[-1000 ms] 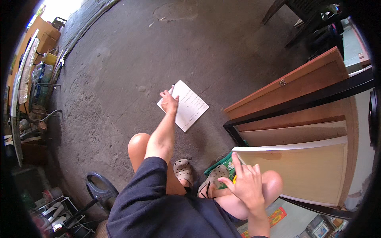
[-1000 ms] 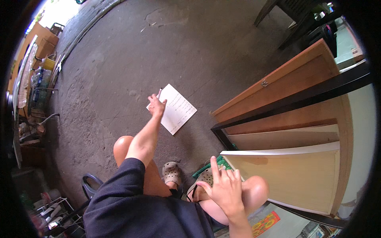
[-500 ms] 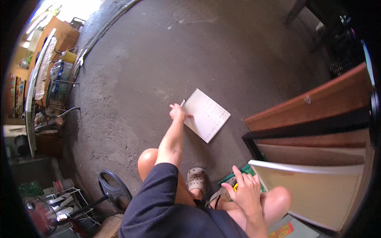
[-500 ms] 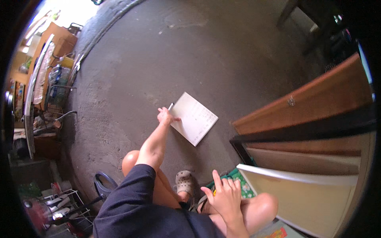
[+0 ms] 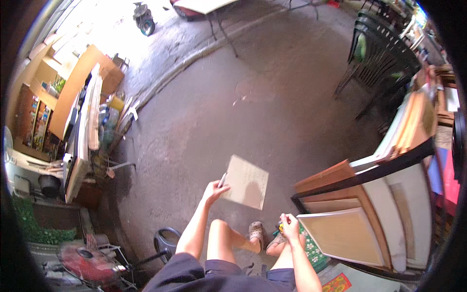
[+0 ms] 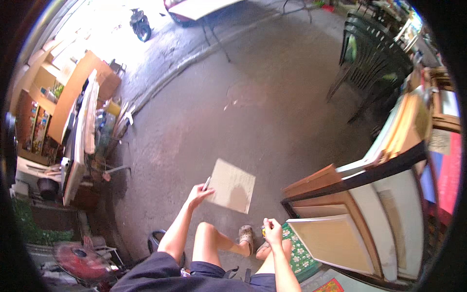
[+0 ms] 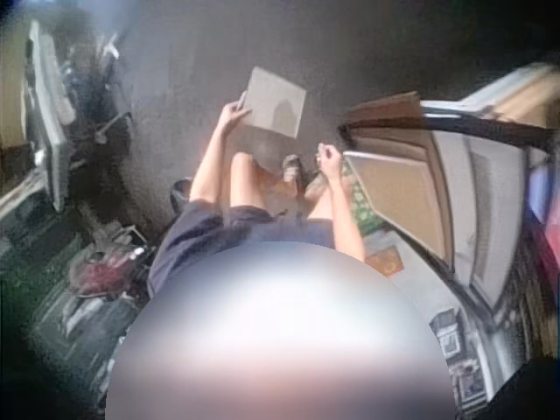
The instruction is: The person measures several picture frames and boards with a tape measure, records dimensions on a notepad, and moves items between a workbench and a display rack. The person handles frames, boards, a tape measure, and a notepad throughout the sequence.
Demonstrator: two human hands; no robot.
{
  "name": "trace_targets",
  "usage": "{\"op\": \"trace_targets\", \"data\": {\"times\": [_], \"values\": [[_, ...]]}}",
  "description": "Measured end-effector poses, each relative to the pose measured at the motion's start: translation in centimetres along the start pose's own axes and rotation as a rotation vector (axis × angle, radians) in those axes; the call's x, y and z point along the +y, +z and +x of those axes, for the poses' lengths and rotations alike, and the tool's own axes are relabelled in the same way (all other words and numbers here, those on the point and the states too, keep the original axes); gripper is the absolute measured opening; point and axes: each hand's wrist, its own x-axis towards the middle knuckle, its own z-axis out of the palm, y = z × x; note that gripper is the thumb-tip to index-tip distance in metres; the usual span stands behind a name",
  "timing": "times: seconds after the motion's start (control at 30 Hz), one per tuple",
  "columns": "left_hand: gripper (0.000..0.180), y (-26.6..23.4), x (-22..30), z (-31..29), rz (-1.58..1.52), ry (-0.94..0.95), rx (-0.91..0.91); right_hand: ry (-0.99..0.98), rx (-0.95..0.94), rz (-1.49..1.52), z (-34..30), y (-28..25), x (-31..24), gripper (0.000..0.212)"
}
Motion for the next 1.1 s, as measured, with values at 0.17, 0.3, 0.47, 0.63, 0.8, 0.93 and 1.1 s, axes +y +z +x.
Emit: {"op": "trace_targets", "data": {"times": [0.17, 0.3, 0.47, 0.63, 0.8, 0.93, 1.1], "values": [[0.020, -10.4, 9.4, -16.0, -0.105, 0.005, 0.294, 0.110, 0.109, 0.268, -5.8, 0.5, -12.2, 0.028], [0.023, -17.0, 14.2, -21.9, -0.356, -0.001, 0.571, 0.188, -0.051, 0.273, -6.1, 5.6, -19.4, 0.029], [0.016, -28.4, 14.5, -21.6, -0.633, 0.060, 0.828, 0.152, -0.244, 0.042, -3.7, 13.1, -23.4, 0.032], [0.017, -42.1, 12.0, -17.7, -1.000, 0.116, 1.023, 0.319, 0.006, -0.091, -0.2, 17.9, -23.3, 0.038], [0.018, -56.1, 10.3, -15.0, -1.037, 0.276, 1.280, 0.219, -0.190, -0.714, 3.7, 22.9, -23.9, 0.053], [0.020, -65.5, 10.1, -15.4, -1.250, 0.334, 1.442, 0.095, -0.380, -0.687, 6.5, 34.4, -31.4, 0.066], [0.026, -74.4, 12.2, -11.9, -1.306, 0.350, 1.501, -0.237, -0.600, -0.797, 11.1, 55.8, -46.7, 0.063]]}}
